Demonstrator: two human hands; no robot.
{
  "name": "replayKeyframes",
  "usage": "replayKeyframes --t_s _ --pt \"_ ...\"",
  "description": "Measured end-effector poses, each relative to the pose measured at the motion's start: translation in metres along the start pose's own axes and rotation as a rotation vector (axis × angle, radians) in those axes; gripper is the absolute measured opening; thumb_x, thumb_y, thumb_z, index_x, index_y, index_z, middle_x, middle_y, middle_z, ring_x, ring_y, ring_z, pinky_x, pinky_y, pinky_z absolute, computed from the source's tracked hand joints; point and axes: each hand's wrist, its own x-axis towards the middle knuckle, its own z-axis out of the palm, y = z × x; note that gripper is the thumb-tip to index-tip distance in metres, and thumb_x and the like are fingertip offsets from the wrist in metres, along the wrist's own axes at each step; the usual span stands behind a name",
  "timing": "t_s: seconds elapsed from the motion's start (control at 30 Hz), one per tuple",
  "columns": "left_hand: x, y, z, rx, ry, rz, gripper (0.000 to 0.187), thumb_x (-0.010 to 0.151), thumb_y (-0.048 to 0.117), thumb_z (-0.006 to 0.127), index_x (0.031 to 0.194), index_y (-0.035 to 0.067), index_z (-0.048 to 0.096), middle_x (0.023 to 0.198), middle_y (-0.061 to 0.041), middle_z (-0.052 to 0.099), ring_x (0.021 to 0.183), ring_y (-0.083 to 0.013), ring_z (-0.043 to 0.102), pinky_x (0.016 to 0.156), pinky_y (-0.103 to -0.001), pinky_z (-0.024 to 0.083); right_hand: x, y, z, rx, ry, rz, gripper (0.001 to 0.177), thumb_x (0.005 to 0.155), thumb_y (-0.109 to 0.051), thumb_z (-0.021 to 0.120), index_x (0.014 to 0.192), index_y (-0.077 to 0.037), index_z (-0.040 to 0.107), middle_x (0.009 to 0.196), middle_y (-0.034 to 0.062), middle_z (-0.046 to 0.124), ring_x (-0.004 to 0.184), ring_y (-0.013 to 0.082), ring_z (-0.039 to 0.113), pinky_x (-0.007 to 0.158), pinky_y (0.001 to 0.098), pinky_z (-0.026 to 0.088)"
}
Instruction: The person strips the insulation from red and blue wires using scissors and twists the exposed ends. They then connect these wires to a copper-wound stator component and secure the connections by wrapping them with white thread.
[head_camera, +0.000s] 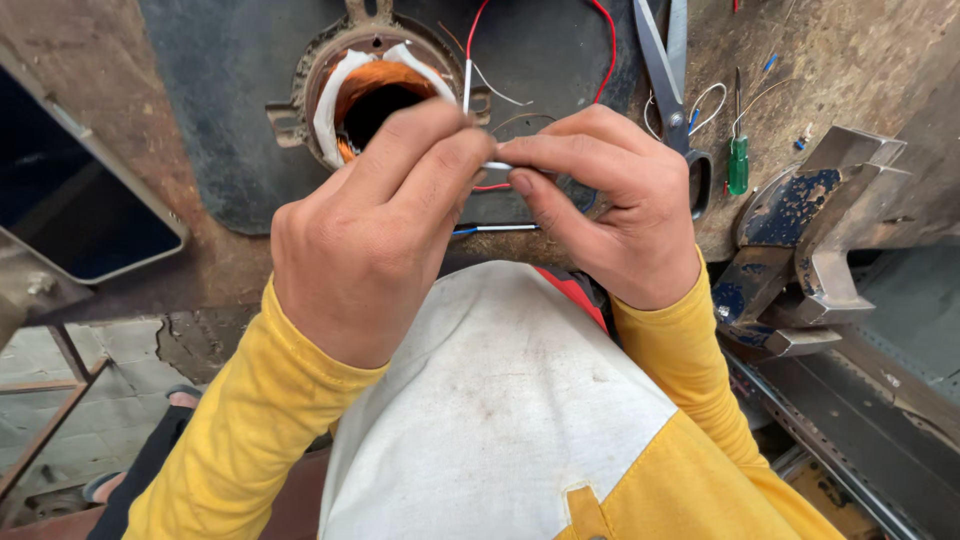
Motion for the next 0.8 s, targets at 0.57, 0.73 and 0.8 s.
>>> replayKeyframes --t_s 0.57,0.73,0.8 --pt "-0.123 -0.016 0.087 -0.330 0.505 -0.608 0.042 0.100 0.008 0.074 0.136 0.001 0.052 0.120 -0.014 0.070 0.093 -0.0194 0.074 0.073 -0.029 0.062 0.010 0.012 -0.013 -0.233 -0.139 -0.446 0.026 0.097 0.003 0.083 0.119 -0.008 0.075 0.113 0.0082 0.066 0.093 0.0186 0.069 0.080 0.0280 0.056" --pt "-0.112 -0.013 0.091 -0.062 0.494 -0.549 0.049 0.093 0.013 0.079 0.134 0.001 0.055 0.112 -0.016 0.067 0.080 -0.0261 0.070 0.071 -0.038 0.056 0.008 0.015 -0.016 -0.078 -0.202 -0.386 0.023 0.104 0.007 0.075 0.123 -0.006 0.071 0.117 0.0081 0.064 0.098 0.0164 0.071 0.084 0.0264 0.060" --pt "-0.109 -0.016 0.092 0.056 0.503 -0.508 0.037 0.096 0.013 0.079 0.126 0.002 0.061 0.110 -0.014 0.066 0.088 -0.0300 0.070 0.075 -0.040 0.055 0.006 0.019 -0.017 -0.066 -0.207 -0.362 0.025 0.105 0.009 0.073 0.125 -0.006 0.070 0.119 0.0086 0.063 0.098 0.0161 0.070 0.083 0.0264 0.060"
